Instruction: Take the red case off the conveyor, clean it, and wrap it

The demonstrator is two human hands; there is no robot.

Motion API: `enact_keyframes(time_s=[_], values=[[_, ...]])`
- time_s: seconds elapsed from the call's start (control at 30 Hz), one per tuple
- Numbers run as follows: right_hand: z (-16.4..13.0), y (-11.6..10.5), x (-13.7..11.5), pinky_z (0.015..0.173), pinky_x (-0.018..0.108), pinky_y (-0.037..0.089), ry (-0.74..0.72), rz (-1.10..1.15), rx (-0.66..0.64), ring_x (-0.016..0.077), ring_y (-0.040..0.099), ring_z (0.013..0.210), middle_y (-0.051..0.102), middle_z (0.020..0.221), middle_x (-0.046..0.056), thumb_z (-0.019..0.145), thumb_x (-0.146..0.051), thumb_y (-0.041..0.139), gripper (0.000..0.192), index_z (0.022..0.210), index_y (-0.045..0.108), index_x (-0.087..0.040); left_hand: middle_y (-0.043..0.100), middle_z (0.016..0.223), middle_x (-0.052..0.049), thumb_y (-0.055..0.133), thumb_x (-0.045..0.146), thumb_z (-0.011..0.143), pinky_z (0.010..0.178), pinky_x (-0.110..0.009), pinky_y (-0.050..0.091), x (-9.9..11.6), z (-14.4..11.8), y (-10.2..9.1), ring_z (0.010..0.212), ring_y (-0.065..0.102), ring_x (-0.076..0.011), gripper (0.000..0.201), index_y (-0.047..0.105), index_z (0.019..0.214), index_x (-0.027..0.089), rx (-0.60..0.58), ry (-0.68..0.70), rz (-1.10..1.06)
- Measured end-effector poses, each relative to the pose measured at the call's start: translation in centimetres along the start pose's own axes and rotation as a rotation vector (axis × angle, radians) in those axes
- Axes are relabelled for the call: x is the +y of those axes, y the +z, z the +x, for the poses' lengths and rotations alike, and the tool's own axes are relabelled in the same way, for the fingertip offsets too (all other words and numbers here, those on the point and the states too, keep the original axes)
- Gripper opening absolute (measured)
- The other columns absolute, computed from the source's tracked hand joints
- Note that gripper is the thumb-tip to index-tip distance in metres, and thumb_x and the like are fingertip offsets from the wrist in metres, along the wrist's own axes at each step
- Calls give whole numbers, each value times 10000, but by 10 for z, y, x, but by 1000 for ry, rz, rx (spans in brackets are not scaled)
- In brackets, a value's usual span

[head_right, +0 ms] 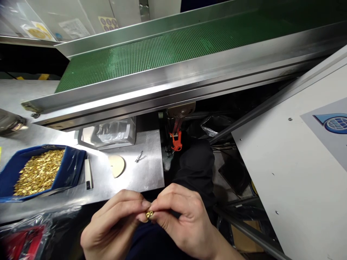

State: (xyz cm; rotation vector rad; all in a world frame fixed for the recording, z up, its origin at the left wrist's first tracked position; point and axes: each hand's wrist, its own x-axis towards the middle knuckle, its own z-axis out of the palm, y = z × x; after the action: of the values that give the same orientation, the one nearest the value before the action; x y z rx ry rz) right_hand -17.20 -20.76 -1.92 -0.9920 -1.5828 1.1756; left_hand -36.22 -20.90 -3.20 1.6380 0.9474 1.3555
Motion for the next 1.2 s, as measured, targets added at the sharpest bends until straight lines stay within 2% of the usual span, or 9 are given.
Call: enact_keyframes(time_s=[0.43, 0.6, 0.8, 1.2], values=[[0, -2, 3, 741, 228, 531, 79, 50, -23, 130, 658, 795, 721, 842, 9, 865, -74, 785, 160, 943, 763, -212, 729, 873, -30, 728, 16, 872, 677, -186, 581, -2, 3, -2, 770, 698, -115, 203, 750, 1011, 162, -50, -43, -26], [1, -4, 6, 730, 254, 537, 112, 58, -54, 153, 664, 793, 720, 832, 22, 868, -179, 822, 81, 919, 772, -217, 722, 858, -36, 734, 28, 872, 673, -206, 576, -3, 3, -3, 754, 696, -128, 185, 749, 996, 166, -77, -75, -61], [0, -6, 7, 720, 262, 533, 157, 95, -89, 154, 661, 777, 706, 817, 21, 845, -268, 856, 108, 896, 777, -215, 720, 810, -34, 800, 141, 859, 634, -215, 543, -4, 4, -4, 717, 680, -136, 101, 769, 948, 177, -81, -123, -118], [1, -12, 2, 697, 248, 522, 193, 107, -140, 140, 636, 753, 697, 811, 21, 821, -332, 877, 170, 853, 775, -200, 741, 803, -39, 875, 214, 786, 645, -221, 555, -5, 6, -1, 704, 693, -147, 168, 770, 913, 188, -131, -194, -176]])
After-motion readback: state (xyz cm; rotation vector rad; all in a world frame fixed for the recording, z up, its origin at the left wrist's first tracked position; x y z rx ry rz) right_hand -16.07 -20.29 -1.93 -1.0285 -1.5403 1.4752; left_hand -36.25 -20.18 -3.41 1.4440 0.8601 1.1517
